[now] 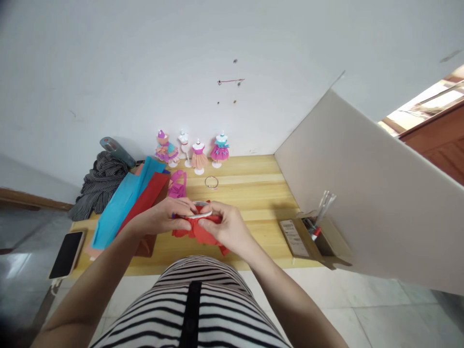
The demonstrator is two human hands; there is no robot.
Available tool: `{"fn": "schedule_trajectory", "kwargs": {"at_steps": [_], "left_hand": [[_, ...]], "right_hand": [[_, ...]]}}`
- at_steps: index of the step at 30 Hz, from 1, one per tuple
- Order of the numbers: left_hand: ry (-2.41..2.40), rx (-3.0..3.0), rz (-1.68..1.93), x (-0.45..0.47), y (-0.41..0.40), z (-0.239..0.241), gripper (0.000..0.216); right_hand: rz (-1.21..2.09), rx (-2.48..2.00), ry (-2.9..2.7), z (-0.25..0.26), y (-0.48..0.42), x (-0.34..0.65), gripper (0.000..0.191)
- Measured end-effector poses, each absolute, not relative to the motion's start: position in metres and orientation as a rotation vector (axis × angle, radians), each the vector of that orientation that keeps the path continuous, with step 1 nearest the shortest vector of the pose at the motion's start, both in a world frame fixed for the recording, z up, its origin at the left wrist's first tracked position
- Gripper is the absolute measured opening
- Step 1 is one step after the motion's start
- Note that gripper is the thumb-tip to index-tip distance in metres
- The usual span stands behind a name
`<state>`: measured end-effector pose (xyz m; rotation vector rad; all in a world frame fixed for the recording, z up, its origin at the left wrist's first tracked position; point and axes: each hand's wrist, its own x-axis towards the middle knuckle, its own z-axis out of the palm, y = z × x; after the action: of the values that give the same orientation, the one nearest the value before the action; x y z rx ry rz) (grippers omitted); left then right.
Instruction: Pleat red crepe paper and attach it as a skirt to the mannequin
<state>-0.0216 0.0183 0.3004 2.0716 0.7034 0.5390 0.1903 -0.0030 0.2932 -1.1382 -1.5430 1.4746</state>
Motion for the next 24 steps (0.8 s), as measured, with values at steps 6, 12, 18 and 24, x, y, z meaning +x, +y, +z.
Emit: {"fn": "schedule_trajectory", "kwargs": {"at_steps": [6, 12, 18, 24], "left_hand": [[0.731, 1.839, 0.773, -0.028, 0.026, 0.292, 0.053], [1.26, 0.947, 1.761, -0.031, 0.012, 0.281, 0.048], [1.259, 0.3, 1.345, -0.001, -0.03, 0.257, 0.048], [1.158, 0.146, 1.269, 0.03, -0.025, 0.25, 0.04]], "right_hand": [[1.778, -1.187, -1.153, 0.274, 0.007, 0.189, 0.031], [1.764, -1.19, -1.013, 0.256, 0.014, 0.195, 0.037], [1.627, -1.201, -1.023, 0.253, 0.017, 0.19, 0.037], [1.513, -1.248, -1.11, 0.246, 0.021, 0.179, 0.035]]}}
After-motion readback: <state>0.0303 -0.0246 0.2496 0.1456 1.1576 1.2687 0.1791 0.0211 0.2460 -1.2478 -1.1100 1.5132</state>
